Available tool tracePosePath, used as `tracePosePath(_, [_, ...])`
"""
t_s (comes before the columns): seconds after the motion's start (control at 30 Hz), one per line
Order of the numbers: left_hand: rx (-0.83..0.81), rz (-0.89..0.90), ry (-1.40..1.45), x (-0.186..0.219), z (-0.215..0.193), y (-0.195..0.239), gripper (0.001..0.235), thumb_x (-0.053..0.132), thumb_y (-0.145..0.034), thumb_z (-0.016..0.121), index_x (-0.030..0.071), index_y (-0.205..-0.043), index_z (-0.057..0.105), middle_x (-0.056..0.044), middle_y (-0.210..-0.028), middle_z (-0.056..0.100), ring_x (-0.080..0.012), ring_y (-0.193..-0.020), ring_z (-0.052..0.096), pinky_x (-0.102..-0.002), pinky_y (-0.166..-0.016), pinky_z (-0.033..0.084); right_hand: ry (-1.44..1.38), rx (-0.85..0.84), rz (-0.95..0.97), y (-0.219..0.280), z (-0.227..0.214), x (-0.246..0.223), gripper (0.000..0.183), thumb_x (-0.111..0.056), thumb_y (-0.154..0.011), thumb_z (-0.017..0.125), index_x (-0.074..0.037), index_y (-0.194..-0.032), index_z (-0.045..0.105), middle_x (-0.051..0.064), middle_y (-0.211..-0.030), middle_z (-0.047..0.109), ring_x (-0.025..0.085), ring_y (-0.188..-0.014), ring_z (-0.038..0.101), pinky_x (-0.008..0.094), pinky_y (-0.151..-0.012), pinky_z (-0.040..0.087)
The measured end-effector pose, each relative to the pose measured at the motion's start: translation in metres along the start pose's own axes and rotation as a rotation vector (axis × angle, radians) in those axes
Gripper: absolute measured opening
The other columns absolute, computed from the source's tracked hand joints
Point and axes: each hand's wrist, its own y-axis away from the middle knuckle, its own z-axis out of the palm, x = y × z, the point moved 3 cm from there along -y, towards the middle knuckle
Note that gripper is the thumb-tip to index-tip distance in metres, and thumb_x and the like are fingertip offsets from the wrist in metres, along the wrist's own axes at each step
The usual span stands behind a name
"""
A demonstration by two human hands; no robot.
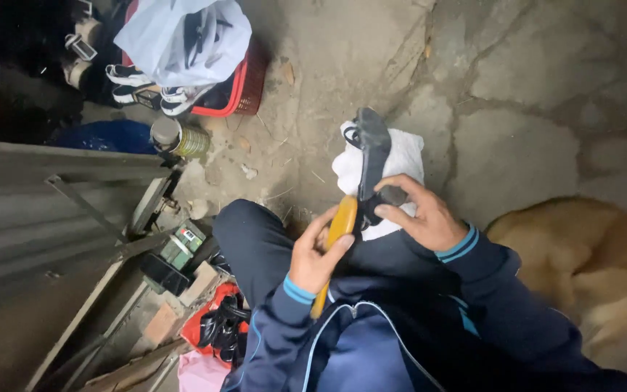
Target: The person sits on the floor and scrubs a black shoe with a brush and a white cloth. They then switch to a yellow brush to continue cleaning the shoe's surface.
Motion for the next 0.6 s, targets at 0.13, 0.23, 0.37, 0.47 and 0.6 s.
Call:
tracePosePath(0.13, [0.07,0.108,-0.054,0.027,-0.006,0.005,0.06,0.025,-0.078,0.088,0.019,-0.134,0.067,-0.008,-0.082,0.074,-0.0163,-0.072,0.068,-0.032,-0.067,0.058,-0.179,0.166,0.0,-0.004,-0.001,0.026,0.018,-0.02,-0.098,0.068,-0.008,-0.11,0.066,0.007,-0.091,0.063,0.018,-0.088,0.059,0.036,-0.087,0.051])
tracePosePath(0.23, [0.052,0.284,-0.022,0.053,0.0,0.003,0.065,0.028,-0.076,0.09,0.018,-0.135,0.066,-0.01,-0.095,0.079,-0.0236,-0.086,0.075,-0.035,-0.075,0.06,-0.322,0.315,-0.02,-0.007,0.009,0.016,0.02,-0.024,-0.103,0.06,-0.006,-0.093,0.062,0.008,-0.08,0.058,0.017,-0.078,0.055,0.033,-0.077,0.048])
tracePosePath(0.37, [0.134,0.357,-0.084,0.043,-0.003,-0.013,0.066,0.027,-0.077,0.09,0.016,-0.137,0.064,-0.02,-0.104,0.077,-0.0392,-0.098,0.074,-0.046,-0.079,0.06,-0.654,0.44,-0.05,-0.009,0.022,0.028,0.042,-0.019,-0.111,0.054,-0.006,-0.071,0.052,0.008,-0.06,0.054,0.012,-0.059,0.053,0.024,-0.061,0.044])
tracePosePath(0.47, [0.082,0.414,0.017,0.066,0.004,0.002,0.07,0.024,-0.073,0.092,0.014,-0.136,0.064,-0.016,-0.119,0.075,-0.0381,-0.11,0.071,-0.045,-0.09,0.058,-0.693,0.518,0.083,-0.005,0.023,0.049,0.047,-0.026,-0.11,0.058,-0.007,-0.067,0.052,0.007,-0.058,0.052,0.016,-0.057,0.053,0.028,-0.057,0.046])
tracePosePath(0.6, [-0.009,0.37,-0.098,0.072,0.012,-0.008,0.067,0.039,-0.081,0.084,0.024,-0.141,0.06,-0.016,-0.076,0.076,-0.0362,-0.071,0.075,-0.042,-0.061,0.059,-0.918,0.658,0.192,-0.002,0.027,0.013,0.045,-0.017,-0.101,0.071,-0.006,-0.061,0.053,0.009,-0.062,0.057,0.02,-0.062,0.058,0.032,-0.068,0.051])
